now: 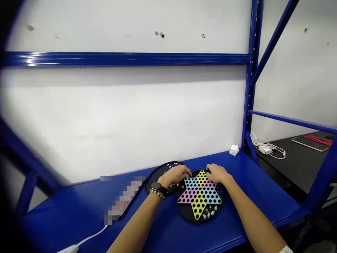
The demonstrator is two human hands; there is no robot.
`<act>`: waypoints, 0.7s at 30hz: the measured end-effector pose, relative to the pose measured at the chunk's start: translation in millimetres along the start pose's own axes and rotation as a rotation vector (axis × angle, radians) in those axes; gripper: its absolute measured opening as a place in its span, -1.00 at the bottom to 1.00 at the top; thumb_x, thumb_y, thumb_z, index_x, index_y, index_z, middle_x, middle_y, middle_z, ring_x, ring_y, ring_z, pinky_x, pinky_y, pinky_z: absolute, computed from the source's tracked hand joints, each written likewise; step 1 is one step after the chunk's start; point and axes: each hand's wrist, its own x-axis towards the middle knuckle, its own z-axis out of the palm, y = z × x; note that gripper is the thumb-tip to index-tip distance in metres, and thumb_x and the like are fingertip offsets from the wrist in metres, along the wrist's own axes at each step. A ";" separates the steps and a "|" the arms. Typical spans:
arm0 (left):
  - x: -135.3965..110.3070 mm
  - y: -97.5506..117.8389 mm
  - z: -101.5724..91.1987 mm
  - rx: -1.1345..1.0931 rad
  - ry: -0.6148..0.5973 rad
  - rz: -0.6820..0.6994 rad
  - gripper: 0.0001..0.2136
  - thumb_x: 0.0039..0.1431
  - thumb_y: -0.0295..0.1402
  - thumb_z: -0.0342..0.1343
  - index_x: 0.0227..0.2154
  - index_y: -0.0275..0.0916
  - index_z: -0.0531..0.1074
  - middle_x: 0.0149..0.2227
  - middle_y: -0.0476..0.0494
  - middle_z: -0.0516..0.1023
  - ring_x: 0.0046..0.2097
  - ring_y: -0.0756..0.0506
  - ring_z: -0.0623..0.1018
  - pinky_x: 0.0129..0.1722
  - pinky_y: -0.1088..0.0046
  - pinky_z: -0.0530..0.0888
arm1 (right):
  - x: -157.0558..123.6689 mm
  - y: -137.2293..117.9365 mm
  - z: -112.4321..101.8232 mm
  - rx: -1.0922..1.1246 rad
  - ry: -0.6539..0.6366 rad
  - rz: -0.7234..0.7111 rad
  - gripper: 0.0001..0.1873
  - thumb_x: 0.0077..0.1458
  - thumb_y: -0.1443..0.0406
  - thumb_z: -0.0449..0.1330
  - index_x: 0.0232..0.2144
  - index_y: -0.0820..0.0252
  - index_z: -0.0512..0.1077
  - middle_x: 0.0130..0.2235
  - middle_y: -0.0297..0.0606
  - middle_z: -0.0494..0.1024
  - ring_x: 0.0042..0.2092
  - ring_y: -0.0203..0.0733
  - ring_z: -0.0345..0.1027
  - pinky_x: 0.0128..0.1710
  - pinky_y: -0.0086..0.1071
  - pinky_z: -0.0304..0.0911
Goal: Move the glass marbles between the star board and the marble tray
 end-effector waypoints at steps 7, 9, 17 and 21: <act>-1.4 7.0 -0.1 0.038 -0.006 -0.013 -0.75 0.22 -0.25 0.01 -0.17 -0.08 0.56 -0.17 -0.10 0.63 -0.16 -0.15 0.59 -0.23 0.45 0.45 | -0.7 -2.3 -1.7 -0.006 -0.009 -0.001 -0.61 0.19 0.17 0.01 0.03 0.11 0.37 0.05 -0.09 0.47 0.02 0.05 0.36 -0.08 -0.20 0.21; -0.7 8.5 2.1 0.060 0.009 -0.017 -0.75 0.23 -0.22 0.00 -0.17 -0.09 0.56 -0.19 -0.12 0.63 -0.16 -0.16 0.59 -0.22 0.43 0.45 | -0.5 -2.7 -1.3 -0.004 -0.005 0.002 -0.61 0.19 0.17 0.01 0.03 0.11 0.37 0.05 -0.09 0.47 0.01 0.05 0.36 -0.08 -0.21 0.21; 3.5 12.0 14.3 0.116 0.085 0.031 -0.67 0.31 -0.16 -0.09 -0.24 -0.16 0.56 -0.23 -0.19 0.63 -0.15 -0.20 0.60 -0.19 0.38 0.44 | 0.4 -1.9 -0.4 0.005 -0.004 -0.011 -0.64 0.19 0.14 0.02 -0.02 0.12 0.38 0.02 -0.07 0.48 -0.01 0.06 0.36 -0.13 -0.22 0.20; 4.9 11.0 17.8 0.102 0.099 0.054 -0.62 0.34 -0.14 -0.13 -0.26 -0.17 0.57 -0.25 -0.20 0.64 -0.18 -0.20 0.61 -0.22 0.39 0.43 | 0.4 -0.8 0.0 -0.011 0.015 -0.011 -0.63 0.19 0.12 0.03 -0.03 0.13 0.38 0.01 -0.07 0.49 -0.02 0.07 0.37 -0.13 -0.21 0.19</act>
